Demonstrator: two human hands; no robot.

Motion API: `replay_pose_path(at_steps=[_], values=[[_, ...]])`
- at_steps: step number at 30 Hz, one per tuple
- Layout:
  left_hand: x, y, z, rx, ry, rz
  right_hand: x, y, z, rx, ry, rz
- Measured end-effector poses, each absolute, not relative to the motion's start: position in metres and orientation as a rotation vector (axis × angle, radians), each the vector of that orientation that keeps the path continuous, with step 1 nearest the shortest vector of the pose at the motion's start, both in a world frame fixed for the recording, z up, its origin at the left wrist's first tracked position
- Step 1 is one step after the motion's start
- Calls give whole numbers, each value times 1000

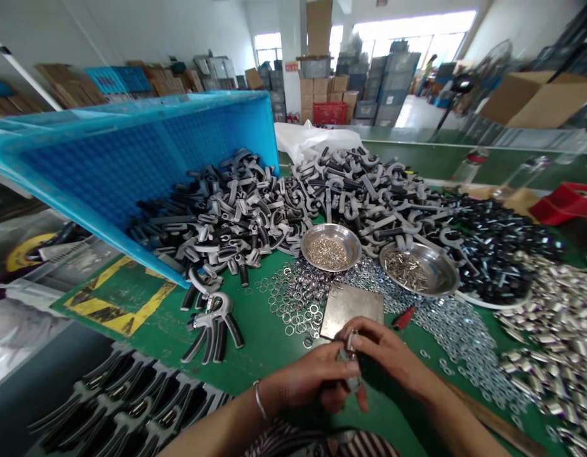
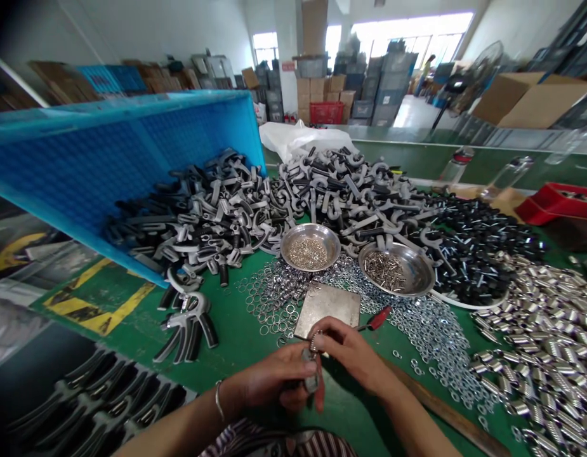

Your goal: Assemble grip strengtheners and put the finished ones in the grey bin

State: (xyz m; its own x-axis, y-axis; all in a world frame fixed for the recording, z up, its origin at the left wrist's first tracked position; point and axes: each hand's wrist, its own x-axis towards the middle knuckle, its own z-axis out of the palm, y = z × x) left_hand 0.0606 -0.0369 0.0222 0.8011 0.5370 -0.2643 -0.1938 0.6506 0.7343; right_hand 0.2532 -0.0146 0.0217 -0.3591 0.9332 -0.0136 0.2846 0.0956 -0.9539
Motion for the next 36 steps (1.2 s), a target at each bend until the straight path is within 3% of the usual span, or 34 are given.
replay_pose_path(at_steps=[4,11,18,25,29,36], values=[[39,-24,21,866,872,816,239,46,7,-1290,-1941,941],[13,11,32,1375,1294,993,242,55,2,-1321,-1846,928],[70,22,39,1616,1052,1083,230,-17,14,-1028,-690,1673],[78,12,31,1683,1110,1000,229,-21,19,-984,-651,1794],[81,3,31,1572,1211,1021,232,-25,21,-1164,-1028,1506],[90,-8,40,1396,1136,1064,241,-33,22,-1167,-1838,533]])
